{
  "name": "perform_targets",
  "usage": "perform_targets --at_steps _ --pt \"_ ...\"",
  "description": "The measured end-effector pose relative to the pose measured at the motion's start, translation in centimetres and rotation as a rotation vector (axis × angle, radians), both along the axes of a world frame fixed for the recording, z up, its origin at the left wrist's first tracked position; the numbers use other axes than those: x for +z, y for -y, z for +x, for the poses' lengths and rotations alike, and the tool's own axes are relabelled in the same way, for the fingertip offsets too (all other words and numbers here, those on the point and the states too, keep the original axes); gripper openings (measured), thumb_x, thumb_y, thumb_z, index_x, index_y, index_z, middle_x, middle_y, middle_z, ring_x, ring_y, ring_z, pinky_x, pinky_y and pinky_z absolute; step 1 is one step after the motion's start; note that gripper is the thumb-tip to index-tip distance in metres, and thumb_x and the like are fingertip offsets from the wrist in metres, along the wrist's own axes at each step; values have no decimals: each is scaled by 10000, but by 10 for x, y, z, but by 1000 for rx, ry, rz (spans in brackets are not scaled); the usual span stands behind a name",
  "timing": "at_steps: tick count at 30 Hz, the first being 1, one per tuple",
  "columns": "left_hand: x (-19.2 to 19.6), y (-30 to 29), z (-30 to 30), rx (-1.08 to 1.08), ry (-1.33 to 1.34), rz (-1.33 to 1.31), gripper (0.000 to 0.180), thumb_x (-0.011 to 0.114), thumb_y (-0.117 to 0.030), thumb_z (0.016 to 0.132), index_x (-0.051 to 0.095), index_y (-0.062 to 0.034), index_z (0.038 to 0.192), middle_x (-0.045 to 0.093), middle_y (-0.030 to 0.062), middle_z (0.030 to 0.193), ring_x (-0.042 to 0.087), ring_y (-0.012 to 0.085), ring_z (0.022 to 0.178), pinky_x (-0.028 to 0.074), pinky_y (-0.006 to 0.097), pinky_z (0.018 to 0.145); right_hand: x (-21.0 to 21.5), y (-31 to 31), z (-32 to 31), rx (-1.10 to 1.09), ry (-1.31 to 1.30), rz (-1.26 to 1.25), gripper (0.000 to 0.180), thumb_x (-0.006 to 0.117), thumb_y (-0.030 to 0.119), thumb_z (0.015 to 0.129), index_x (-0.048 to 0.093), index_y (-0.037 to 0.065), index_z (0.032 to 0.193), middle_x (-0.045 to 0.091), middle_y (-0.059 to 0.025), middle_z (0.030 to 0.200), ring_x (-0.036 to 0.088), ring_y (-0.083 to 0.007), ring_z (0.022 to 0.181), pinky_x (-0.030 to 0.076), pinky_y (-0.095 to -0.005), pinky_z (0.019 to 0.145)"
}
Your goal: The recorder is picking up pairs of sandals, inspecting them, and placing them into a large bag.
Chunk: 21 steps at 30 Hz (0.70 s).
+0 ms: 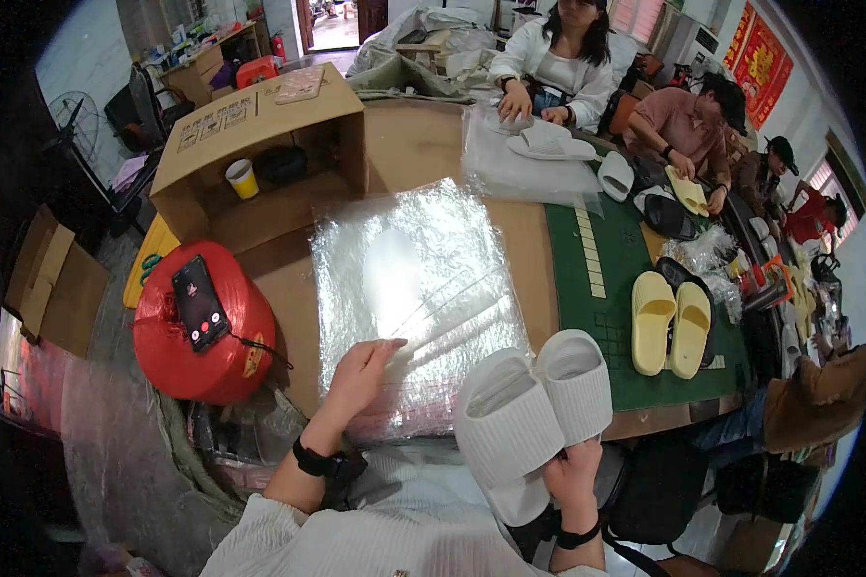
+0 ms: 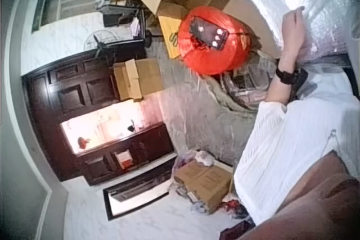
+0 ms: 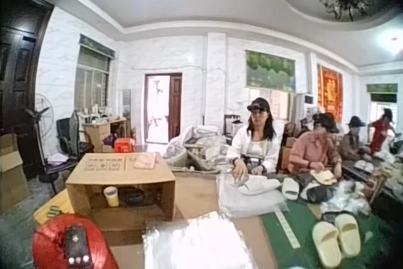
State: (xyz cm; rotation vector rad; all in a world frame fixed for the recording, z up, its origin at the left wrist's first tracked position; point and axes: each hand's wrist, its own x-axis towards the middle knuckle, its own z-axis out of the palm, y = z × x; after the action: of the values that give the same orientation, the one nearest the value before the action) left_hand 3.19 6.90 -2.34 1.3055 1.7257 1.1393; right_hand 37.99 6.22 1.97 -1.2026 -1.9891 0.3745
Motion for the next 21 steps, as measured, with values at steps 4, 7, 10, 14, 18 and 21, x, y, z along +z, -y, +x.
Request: perform_targets --at_steps 4,7,10,14,18,21 --pt "-3 0 0 23 173 -60 316 546 -268 1003 727 -56 1152 710 169 957 672 233 902 496 312 828 -2 0 -2 41 33 -51 322 689 130 744 707 43 1054 706 -198 991 664 -433 914 515 -452 809" --pt "-13 -2 1 4 267 30 296 588 -246 991 728 -41 1152 727 114 947 648 144 856 495 283 795 -5 2 -4 19 27 -71 320 685 118 743 709 43 1053 713 -186 1001 670 -427 913 520 -445 806" --pt "-19 -4 1 3 407 16 292 591 -237 996 731 -30 1146 742 87 978 639 126 868 498 292 791 -6 1 -6 22 27 -6 317 684 111 747 710 39 1055 717 -183 1007 679 -422 915 527 -438 801" --pt "-16 -3 1 19 440 -58 315 579 -256 1008 725 -23 1163 743 78 988 633 114 896 495 282 807 -5 3 -5 35 13 -20 312 684 113 759 710 29 1058 716 -194 1033 679 -424 954 527 -436 824" --pt "-9 -1 -3 14 492 -114 314 570 -244 1016 713 -25 1190 744 84 1011 635 115 956 489 275 849 -3 5 -4 1 14 -51 310 684 111 760 708 25 1057 715 -192 1040 673 -432 963 523 -443 832" --pt "-14 0 -1 -5 497 -42 289 577 -199 1012 709 -17 1193 738 87 1044 632 115 965 484 272 866 -5 4 -1 -12 9 -21 306 688 113 757 712 29 1051 717 -188 1031 670 -434 959 523 -441 826"
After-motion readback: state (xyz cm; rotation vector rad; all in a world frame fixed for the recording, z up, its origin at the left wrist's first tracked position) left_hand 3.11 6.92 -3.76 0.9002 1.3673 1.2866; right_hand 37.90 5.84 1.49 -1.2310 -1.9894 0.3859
